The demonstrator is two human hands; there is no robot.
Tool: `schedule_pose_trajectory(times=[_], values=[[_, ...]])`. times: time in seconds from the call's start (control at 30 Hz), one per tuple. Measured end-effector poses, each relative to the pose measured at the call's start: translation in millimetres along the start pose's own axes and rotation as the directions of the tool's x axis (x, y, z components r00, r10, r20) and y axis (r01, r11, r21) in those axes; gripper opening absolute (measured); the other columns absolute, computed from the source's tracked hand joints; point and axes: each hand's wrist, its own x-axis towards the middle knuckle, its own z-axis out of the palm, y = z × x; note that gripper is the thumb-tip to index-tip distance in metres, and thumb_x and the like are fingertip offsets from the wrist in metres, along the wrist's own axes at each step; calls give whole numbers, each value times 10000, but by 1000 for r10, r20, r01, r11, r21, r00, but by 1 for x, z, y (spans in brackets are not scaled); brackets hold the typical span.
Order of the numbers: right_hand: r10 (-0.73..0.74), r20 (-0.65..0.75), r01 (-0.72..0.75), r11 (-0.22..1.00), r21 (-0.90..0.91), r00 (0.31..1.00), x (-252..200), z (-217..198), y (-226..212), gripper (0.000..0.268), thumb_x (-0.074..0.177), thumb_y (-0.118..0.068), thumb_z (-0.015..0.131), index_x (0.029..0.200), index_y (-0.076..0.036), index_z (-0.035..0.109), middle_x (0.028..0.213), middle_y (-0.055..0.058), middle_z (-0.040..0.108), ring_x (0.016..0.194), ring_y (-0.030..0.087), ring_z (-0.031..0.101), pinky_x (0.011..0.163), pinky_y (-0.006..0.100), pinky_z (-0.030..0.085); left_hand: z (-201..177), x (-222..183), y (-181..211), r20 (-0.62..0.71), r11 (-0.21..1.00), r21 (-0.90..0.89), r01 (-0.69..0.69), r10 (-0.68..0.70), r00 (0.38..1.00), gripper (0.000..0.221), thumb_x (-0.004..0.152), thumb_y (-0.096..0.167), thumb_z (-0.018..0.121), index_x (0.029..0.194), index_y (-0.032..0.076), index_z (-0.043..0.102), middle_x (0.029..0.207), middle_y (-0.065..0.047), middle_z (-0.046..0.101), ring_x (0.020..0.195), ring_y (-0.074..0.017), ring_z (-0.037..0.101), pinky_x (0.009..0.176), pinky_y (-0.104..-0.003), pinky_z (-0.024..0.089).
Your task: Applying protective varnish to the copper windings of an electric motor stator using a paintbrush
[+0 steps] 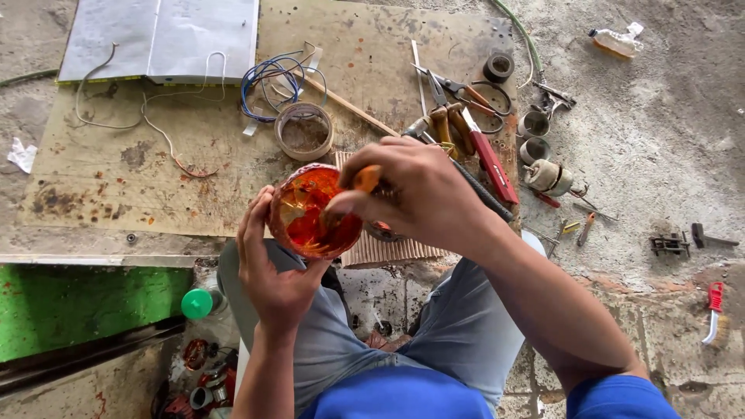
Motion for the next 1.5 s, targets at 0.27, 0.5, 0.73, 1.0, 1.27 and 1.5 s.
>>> schedule_pose_trajectory(times=[0.27, 0.5, 0.73, 1.0, 1.27, 1.5], values=[[356, -234, -299, 922, 244, 905, -29, -11, -3, 301, 1037, -348, 550, 1043, -63, 648, 827, 17, 666, 621, 88, 627, 518, 212, 509, 8, -2, -3, -28, 999, -20, -28, 27, 999, 832, 790, 132, 942, 1443, -43, 455, 1462, -219, 542, 1415, -359, 538, 1241, -454, 491], [141, -226, -127, 989, 74, 964, -21, -9, -5, 267, 926, -277, 733, 967, -18, 684, 941, 98, 738, 827, 201, 721, 776, 322, 613, 14, -5, -10, 17, 999, 43, -1, 0, 1000, 880, 756, 215, 957, 1444, -32, 467, 1450, -209, 565, 1401, -357, 541, 1233, -479, 479], [-76, 108, 85, 993, -80, 991, -13, 6, -3, 655, 988, -574, 552, 1498, -177, 447, 1423, 87, 666, 1141, 235, 580, 1034, 419, 458, 18, 0, -17, 55, 997, -35, 62, -60, 997, 705, 932, 271, 715, 1474, -63, 412, 1461, -261, 540, 1388, -383, 559, 1192, -466, 495], [315, -598, -235, 949, 210, 737, -97, -29, 32, 492, 1074, -399, 475, 1080, 39, 698, 774, 116, 691, 724, 182, 577, 729, 323, 519, 10, -11, -63, -20, 980, 35, 197, -196, 980, 987, 696, 167, 964, 1463, -77, 394, 1356, -329, 554, 1203, -529, 605, 1021, -613, 484], [394, -295, -354, 917, 182, 870, -147, 35, 66, 927, 720, -431, 893, 1440, 2, 501, 1223, 210, 651, 954, 277, 582, 817, 367, 521, 12, 5, -37, -72, 969, 187, 162, -151, 986, 943, 712, 153, 972, 1400, -122, 388, 1265, -393, 570, 1154, -566, 611, 1036, -638, 465], [288, -204, -286, 957, 40, 936, -129, 48, 91, 1262, 583, -372, 991, 1597, -12, 333, 1544, 159, 494, 1289, 399, 423, 1087, 476, 360, 54, -43, -7, 73, 989, -143, -48, 59, 996, 815, 810, 337, 858, 1396, -52, 447, 1288, -206, 539, 1269, -327, 542, 1153, -469, 400]])
